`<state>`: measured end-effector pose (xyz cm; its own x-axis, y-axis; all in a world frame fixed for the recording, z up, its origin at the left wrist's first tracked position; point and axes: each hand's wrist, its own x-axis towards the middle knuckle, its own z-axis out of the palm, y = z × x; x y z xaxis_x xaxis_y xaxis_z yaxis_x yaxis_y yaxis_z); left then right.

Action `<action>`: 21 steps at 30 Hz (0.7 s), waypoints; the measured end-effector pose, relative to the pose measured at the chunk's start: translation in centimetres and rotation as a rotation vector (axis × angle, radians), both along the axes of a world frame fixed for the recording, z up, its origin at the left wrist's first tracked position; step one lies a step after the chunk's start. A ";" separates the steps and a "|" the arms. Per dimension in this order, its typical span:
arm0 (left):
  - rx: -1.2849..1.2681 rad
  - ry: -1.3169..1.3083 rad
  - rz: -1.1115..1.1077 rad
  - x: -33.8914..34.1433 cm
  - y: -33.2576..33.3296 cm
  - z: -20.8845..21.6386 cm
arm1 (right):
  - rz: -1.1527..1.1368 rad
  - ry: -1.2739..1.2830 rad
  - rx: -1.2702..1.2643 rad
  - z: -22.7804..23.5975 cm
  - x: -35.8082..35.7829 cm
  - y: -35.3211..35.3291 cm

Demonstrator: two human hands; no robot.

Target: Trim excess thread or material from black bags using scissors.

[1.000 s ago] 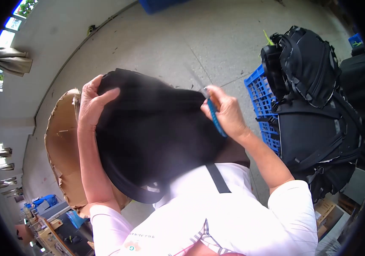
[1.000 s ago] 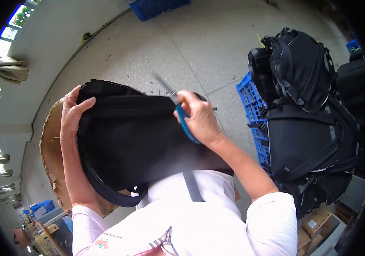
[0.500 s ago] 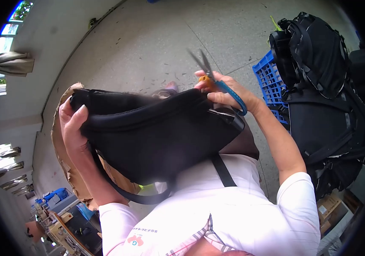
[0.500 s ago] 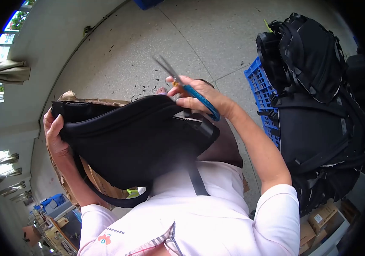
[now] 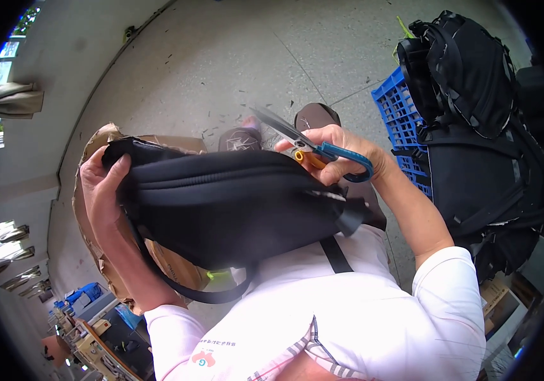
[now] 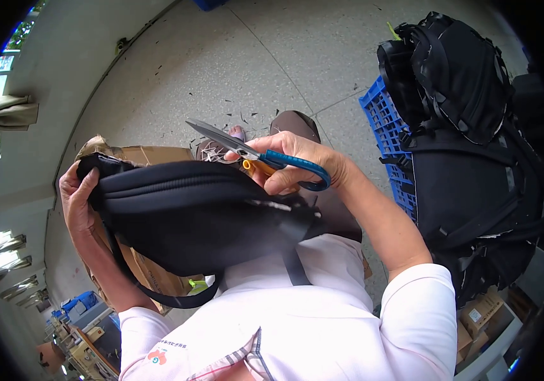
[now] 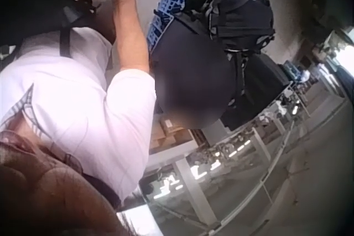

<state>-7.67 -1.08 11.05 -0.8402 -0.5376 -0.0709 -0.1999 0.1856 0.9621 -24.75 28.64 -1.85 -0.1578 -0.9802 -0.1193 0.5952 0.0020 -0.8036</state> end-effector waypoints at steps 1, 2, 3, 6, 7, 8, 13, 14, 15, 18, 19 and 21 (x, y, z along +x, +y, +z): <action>0.016 -0.018 0.019 -0.1 -0.2 -0.2 | 0.032 0.080 0.027 0.4 -0.2 -0.1; 0.020 -0.023 0.026 -0.3 -0.4 -0.5 | -0.042 0.150 0.106 1.4 -0.6 0.1; 0.003 -0.047 0.084 0.0 -0.4 -0.7 | -0.103 0.325 0.189 3.3 -1.0 0.3; -0.068 -0.052 0.163 1.1 -1.5 -2.3 | -0.322 0.685 0.123 4.9 -1.2 2.3; -0.110 -0.042 0.178 1.6 -2.0 -3.4 | -0.350 0.840 0.111 5.6 -0.4 2.9; -0.228 -0.052 0.223 1.9 -2.2 -4.2 | -0.296 1.065 0.001 6.4 0.4 3.1; -0.209 0.035 0.271 1.0 -2.3 -4.1 | -0.104 1.085 0.177 4.8 7.7 4.5; -0.187 0.106 0.275 1.7 -2.6 -4.5 | -0.110 1.087 0.179 4.7 7.5 4.9; -0.164 0.175 0.286 2.5 -3.0 -4.9 | -0.156 1.050 0.165 4.8 7.1 5.3; -0.116 0.227 0.283 5.0 -3.0 -4.7 | -0.346 0.935 0.234 6.2 5.7 7.8; -0.090 0.272 0.279 5.1 -3.1 -4.7 | -0.425 0.871 0.251 6.6 5.1 8.4; -0.065 0.298 0.300 4.8 -2.2 -4.2 | -0.430 1.014 0.324 7.2 3.6 9.6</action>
